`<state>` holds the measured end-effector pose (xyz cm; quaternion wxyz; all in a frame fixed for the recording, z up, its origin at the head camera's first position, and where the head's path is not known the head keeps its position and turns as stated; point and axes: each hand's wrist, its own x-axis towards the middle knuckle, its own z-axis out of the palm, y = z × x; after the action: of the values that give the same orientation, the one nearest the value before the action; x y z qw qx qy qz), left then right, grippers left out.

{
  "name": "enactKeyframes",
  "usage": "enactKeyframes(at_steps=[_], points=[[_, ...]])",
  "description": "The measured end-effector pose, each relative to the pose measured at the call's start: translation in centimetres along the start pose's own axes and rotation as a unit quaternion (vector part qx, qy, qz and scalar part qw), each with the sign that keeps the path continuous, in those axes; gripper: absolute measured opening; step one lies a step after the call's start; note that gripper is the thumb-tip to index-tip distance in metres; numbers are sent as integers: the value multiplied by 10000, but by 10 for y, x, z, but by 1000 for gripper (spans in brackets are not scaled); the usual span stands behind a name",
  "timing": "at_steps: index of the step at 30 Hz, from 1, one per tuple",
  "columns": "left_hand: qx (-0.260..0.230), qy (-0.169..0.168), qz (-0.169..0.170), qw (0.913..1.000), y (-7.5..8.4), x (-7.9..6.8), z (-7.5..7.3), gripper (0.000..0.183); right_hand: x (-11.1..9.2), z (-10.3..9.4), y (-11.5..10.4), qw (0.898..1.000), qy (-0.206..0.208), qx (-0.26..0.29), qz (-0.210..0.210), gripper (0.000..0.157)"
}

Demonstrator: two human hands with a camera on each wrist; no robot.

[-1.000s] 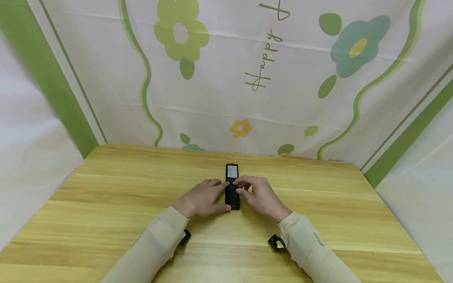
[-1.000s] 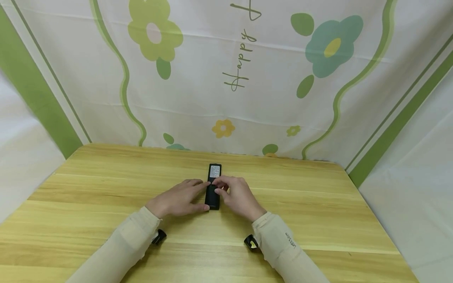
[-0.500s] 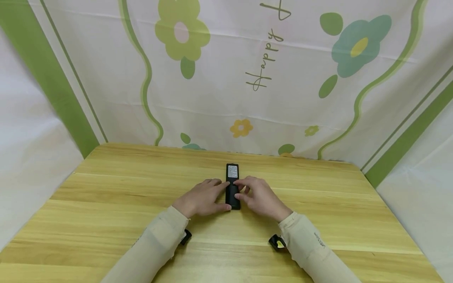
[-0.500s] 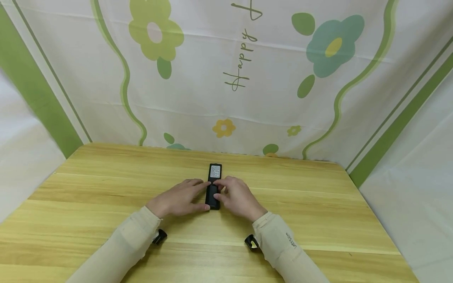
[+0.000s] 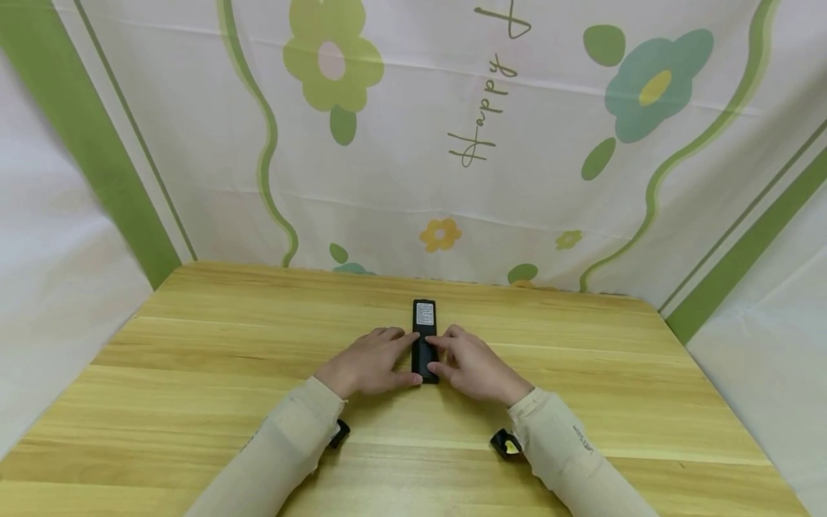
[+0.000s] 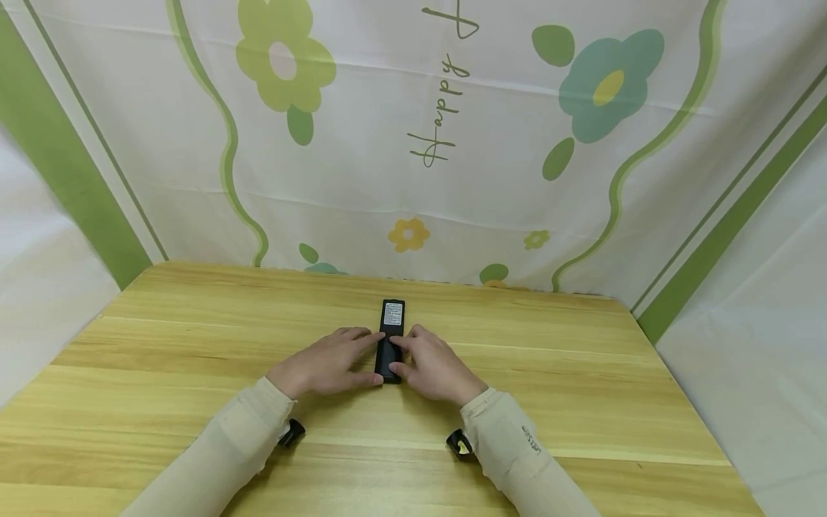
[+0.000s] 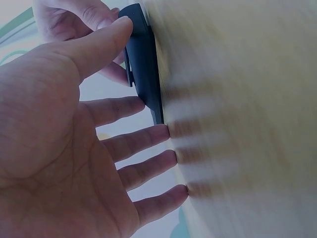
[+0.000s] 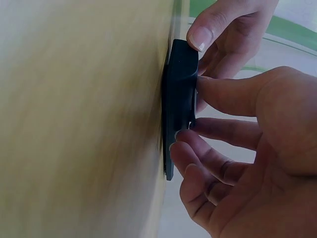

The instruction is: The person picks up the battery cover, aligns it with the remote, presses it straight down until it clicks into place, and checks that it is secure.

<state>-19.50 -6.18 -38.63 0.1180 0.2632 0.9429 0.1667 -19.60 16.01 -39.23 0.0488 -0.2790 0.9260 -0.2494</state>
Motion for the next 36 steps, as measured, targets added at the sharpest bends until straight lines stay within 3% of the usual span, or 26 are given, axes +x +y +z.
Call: enactKeyframes(at_steps=[10, 29, 36], points=[[3, 28, 23, 10000, 0, 0, -1, 76, 0, -1, -3, 9995, 247, -41, -183, 45], [78, -17, 61, 9999, -1, 0, -1, 78, -2, -3, -2, 9983, -159, -339, -453, 48], [39, -6, 15, 10000, 1, -1, 0, 77, -3, -3, -1, 9995, -189, -131, -237, 49]])
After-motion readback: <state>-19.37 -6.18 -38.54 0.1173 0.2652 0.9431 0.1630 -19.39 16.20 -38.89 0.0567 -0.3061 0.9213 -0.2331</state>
